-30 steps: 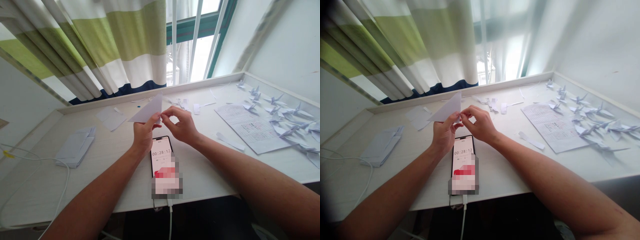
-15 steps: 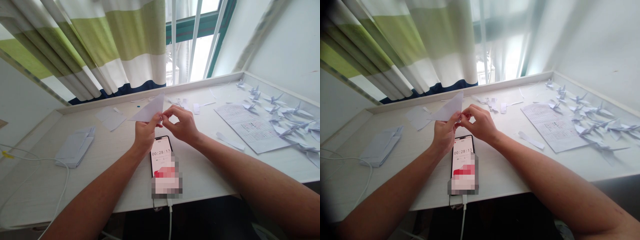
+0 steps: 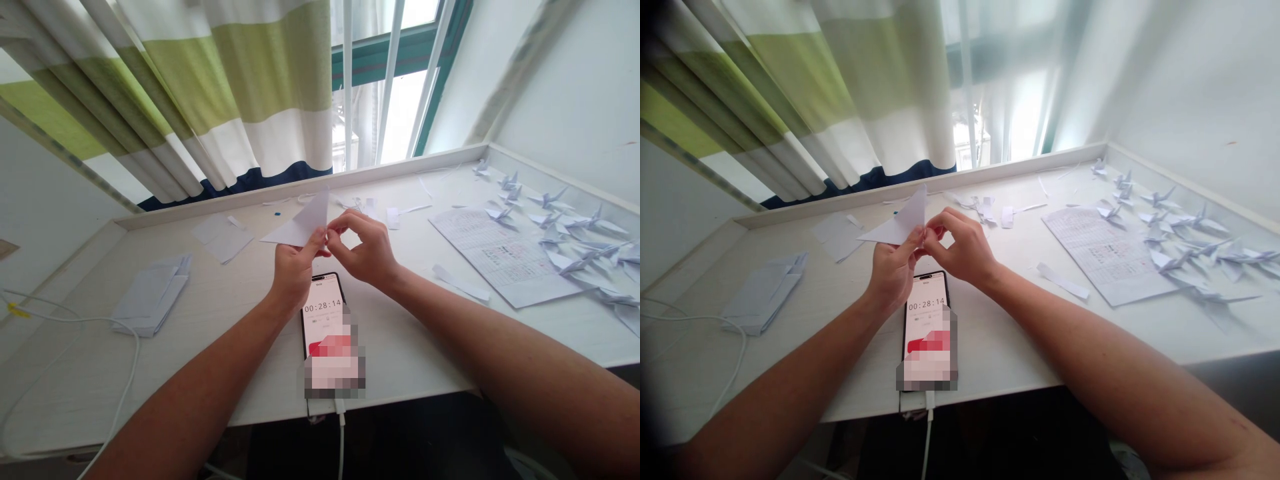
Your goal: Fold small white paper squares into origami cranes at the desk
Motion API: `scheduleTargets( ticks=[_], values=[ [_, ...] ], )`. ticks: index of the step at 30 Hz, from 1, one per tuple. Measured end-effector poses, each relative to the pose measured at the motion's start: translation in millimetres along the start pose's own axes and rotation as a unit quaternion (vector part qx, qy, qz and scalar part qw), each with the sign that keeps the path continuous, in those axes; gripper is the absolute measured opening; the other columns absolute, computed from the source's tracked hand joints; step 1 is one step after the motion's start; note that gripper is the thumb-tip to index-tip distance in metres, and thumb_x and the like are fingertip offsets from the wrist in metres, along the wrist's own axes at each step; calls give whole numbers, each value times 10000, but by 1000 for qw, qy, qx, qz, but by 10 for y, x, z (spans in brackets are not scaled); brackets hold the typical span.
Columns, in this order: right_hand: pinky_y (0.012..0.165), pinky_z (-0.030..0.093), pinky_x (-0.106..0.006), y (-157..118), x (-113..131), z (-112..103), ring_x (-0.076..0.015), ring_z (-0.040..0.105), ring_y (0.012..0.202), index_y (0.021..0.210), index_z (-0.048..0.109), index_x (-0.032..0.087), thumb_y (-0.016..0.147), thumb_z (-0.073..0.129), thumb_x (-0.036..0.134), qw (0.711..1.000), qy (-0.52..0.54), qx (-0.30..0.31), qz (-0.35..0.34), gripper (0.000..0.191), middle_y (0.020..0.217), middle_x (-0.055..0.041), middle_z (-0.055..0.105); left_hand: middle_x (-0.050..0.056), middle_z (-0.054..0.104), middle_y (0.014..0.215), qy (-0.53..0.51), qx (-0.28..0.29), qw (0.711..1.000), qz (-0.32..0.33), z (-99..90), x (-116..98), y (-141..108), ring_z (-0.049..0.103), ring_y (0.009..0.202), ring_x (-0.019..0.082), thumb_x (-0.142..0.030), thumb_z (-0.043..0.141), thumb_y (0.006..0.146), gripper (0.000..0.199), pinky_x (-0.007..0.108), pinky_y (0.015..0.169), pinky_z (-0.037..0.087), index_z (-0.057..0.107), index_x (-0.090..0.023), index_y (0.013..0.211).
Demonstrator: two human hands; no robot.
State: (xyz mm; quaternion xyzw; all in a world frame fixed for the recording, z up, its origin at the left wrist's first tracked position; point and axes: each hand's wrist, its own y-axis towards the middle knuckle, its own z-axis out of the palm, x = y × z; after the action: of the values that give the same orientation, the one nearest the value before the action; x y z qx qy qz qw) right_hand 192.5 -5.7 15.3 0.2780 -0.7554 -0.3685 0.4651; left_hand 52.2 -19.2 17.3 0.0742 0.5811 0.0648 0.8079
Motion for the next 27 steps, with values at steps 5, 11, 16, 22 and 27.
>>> scheduleTargets(
  ticks=[5,11,16,22,27],
  values=[
    [692,534,-344,10,23,-20,-172,653,735,864,657,226,932,618,195,1000,15,12,-5,84,808,-13,712,50,765,946,-16,-14,1000,-6,-11,-5,13,706,836,177,-441,919,749,340,305,719,548,776,-193,933],
    [705,542,-356,38,-30,-39,-171,633,708,768,599,233,925,651,217,997,-6,-43,66,166,750,-5,686,22,727,920,-31,-63,997,-43,-4,-63,22,646,800,145,-401,956,670,399,287,707,520,750,-201,946],
    [761,586,-362,36,-19,-26,-182,702,793,861,716,209,895,655,207,988,90,16,120,70,833,-25,754,24,728,964,-36,-62,996,-44,-12,-81,36,645,832,143,-393,956,659,388,286,728,531,744,-201,921],
    [743,595,-352,25,-9,-10,-173,712,754,826,735,200,885,687,231,981,120,38,148,81,795,-20,777,44,756,919,-2,-70,998,-4,-22,5,43,671,821,160,-420,956,665,402,276,690,523,753,-186,921],
    [734,591,-345,25,9,-35,-175,717,746,818,730,200,891,692,229,986,89,37,134,87,795,-22,785,46,762,866,37,-73,996,43,-49,52,43,687,782,162,-421,931,732,344,292,709,538,772,-180,919]
  ],
)
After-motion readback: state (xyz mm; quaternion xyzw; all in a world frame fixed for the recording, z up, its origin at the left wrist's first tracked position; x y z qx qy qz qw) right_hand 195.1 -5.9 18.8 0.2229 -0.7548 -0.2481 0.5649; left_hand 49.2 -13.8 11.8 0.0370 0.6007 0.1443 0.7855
